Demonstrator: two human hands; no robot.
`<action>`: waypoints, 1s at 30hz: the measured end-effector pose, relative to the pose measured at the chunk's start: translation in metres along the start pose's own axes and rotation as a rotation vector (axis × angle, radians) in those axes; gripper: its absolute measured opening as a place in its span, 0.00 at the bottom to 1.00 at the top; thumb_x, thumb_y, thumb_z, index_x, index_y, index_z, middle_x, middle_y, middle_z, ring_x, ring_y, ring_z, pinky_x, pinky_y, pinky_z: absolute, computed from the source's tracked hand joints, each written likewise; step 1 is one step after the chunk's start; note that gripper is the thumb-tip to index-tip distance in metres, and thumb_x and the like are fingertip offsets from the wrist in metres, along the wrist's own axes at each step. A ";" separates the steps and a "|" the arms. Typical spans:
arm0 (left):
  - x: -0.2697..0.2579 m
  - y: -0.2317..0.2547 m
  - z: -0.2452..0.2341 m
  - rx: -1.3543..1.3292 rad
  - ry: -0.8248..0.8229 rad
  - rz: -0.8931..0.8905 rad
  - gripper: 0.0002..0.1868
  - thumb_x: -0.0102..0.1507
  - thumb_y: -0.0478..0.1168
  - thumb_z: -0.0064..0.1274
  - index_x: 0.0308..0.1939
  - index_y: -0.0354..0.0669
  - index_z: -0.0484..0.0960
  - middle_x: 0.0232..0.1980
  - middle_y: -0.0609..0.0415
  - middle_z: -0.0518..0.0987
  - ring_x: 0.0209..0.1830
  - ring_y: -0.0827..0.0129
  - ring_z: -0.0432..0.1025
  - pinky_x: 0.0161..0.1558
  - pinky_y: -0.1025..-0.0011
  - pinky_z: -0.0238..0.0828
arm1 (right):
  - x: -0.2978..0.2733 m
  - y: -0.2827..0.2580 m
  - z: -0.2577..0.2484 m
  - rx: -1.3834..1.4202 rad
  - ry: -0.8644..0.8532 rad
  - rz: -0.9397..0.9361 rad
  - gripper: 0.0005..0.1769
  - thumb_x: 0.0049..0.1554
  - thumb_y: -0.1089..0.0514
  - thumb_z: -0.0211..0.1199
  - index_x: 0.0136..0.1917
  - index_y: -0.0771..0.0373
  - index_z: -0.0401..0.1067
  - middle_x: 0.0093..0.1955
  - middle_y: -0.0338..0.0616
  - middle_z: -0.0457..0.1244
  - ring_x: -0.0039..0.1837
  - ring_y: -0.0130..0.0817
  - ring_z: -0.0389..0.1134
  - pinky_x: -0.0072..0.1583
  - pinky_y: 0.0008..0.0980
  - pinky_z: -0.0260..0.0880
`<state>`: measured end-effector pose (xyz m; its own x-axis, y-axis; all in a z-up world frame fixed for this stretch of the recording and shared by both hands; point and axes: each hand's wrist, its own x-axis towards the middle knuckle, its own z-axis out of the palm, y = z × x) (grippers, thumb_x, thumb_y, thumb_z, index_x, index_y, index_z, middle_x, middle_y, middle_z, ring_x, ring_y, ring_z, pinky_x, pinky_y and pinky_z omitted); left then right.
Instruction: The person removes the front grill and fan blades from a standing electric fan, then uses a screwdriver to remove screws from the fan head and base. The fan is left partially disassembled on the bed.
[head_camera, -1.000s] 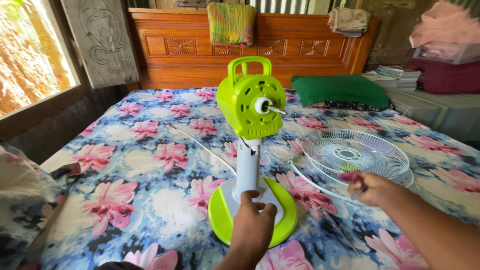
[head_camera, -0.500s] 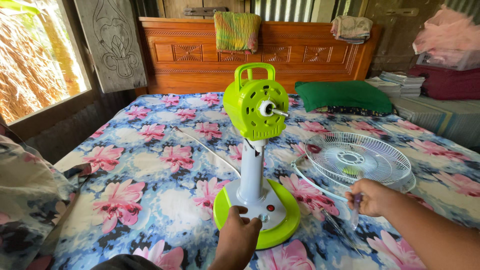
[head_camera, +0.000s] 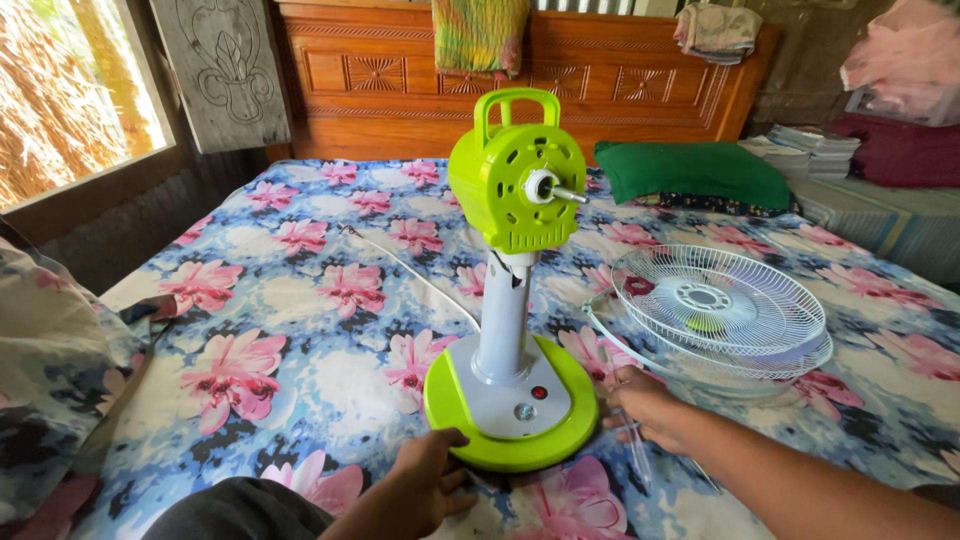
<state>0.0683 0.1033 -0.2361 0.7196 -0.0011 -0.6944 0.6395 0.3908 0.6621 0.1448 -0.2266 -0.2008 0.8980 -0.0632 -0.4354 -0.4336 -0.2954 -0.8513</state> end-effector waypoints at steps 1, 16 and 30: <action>0.005 0.002 -0.002 -0.009 -0.008 -0.005 0.27 0.61 0.41 0.56 0.63 0.37 0.71 0.57 0.45 0.75 0.61 0.51 0.71 0.61 0.43 0.68 | 0.000 0.001 0.008 -0.005 -0.016 -0.008 0.21 0.57 0.64 0.55 0.64 0.52 0.62 0.52 0.41 0.62 0.47 0.39 0.68 0.43 0.43 0.68; -0.026 0.025 -0.010 0.074 0.229 0.270 0.23 0.59 0.42 0.57 0.54 0.31 0.82 0.42 0.40 0.76 0.40 0.54 0.68 0.43 0.57 0.66 | -0.044 -0.028 0.044 -0.159 -0.029 -0.054 0.18 0.56 0.60 0.57 0.60 0.57 0.61 0.50 0.44 0.64 0.40 0.34 0.68 0.44 0.43 0.73; -0.054 0.023 0.000 0.369 0.332 0.350 0.28 0.56 0.44 0.61 0.53 0.25 0.80 0.48 0.35 0.84 0.41 0.50 0.78 0.44 0.56 0.74 | 0.000 0.010 0.022 -0.017 -0.061 0.013 0.25 0.55 0.62 0.56 0.66 0.54 0.61 0.50 0.47 0.65 0.46 0.42 0.72 0.49 0.51 0.72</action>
<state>0.0444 0.1122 -0.1831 0.8191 0.3804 -0.4293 0.4744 -0.0287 0.8798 0.1385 -0.2087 -0.2160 0.8858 -0.0089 -0.4639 -0.4434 -0.3107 -0.8407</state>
